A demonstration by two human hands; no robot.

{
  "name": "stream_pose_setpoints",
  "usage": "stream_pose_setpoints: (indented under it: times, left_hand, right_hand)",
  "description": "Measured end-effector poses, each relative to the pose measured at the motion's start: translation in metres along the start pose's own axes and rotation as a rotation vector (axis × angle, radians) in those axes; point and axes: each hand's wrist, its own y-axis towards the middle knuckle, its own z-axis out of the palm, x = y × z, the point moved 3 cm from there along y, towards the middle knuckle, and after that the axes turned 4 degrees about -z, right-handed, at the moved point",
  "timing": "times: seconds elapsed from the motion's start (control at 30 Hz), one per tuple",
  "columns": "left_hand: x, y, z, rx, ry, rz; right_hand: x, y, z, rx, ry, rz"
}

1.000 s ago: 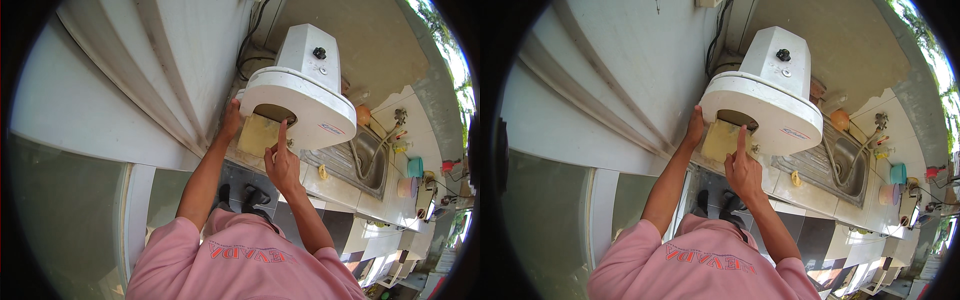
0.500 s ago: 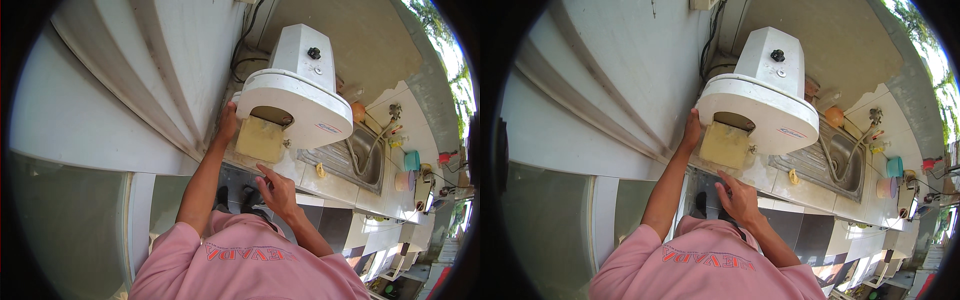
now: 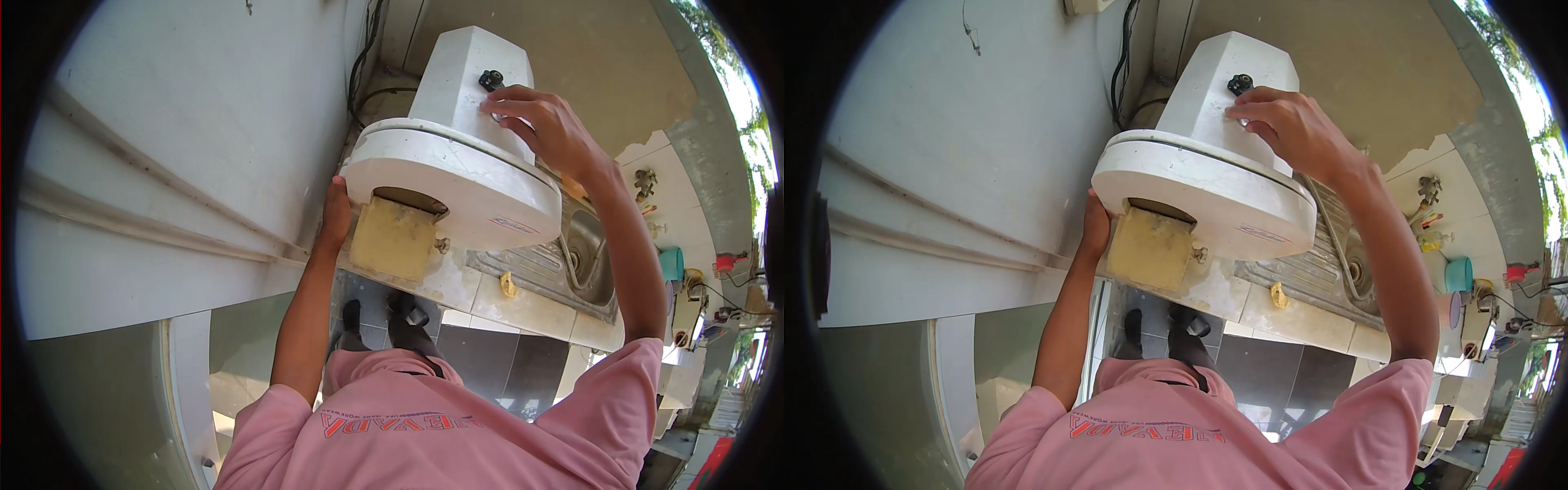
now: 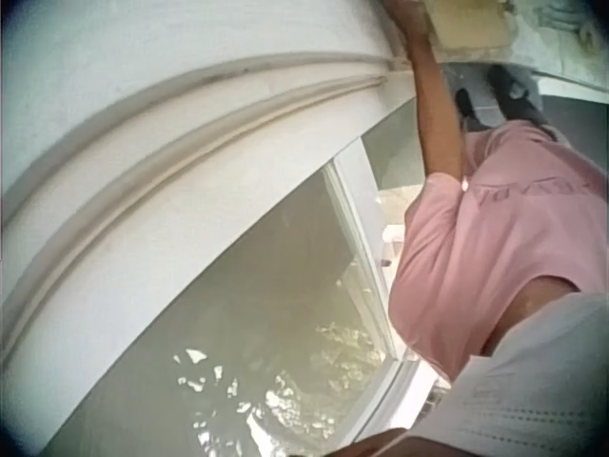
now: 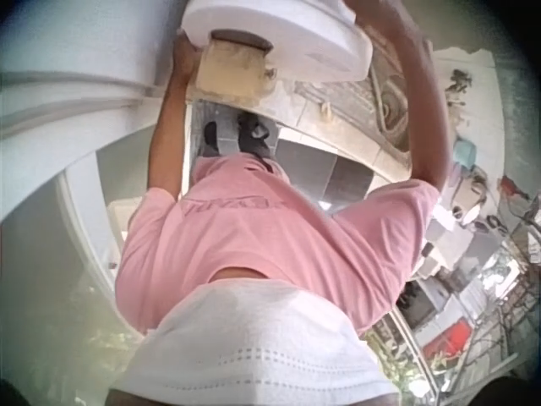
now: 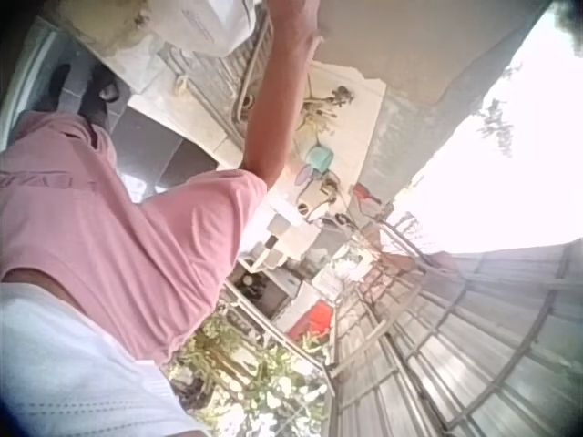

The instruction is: Trimming a dental plaster model using a model trimmer machine.

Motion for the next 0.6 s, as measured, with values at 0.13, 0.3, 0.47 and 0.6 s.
stream_pose_setpoints:
  times: [0.13,0.3,0.47,0.6]
  left_hand:
    - [-0.011,-0.005,0.003,0.008,0.091,-0.009]
    - [-0.025,-0.015,0.011,0.015,-0.175,-0.106]
    - [0.017,-0.008,-0.005,-0.147,-0.125,-0.146]
    - [0.018,-0.012,-0.011,-0.171,-0.133,-0.155]
  right_hand:
    - [-0.01,0.013,0.003,0.154,-0.018,-0.031]
    - [-0.015,0.032,0.004,0.251,0.017,-0.031]
    - [-0.022,0.041,0.003,0.316,0.011,-0.028]
    - [-0.021,0.044,0.008,0.441,0.066,0.062]
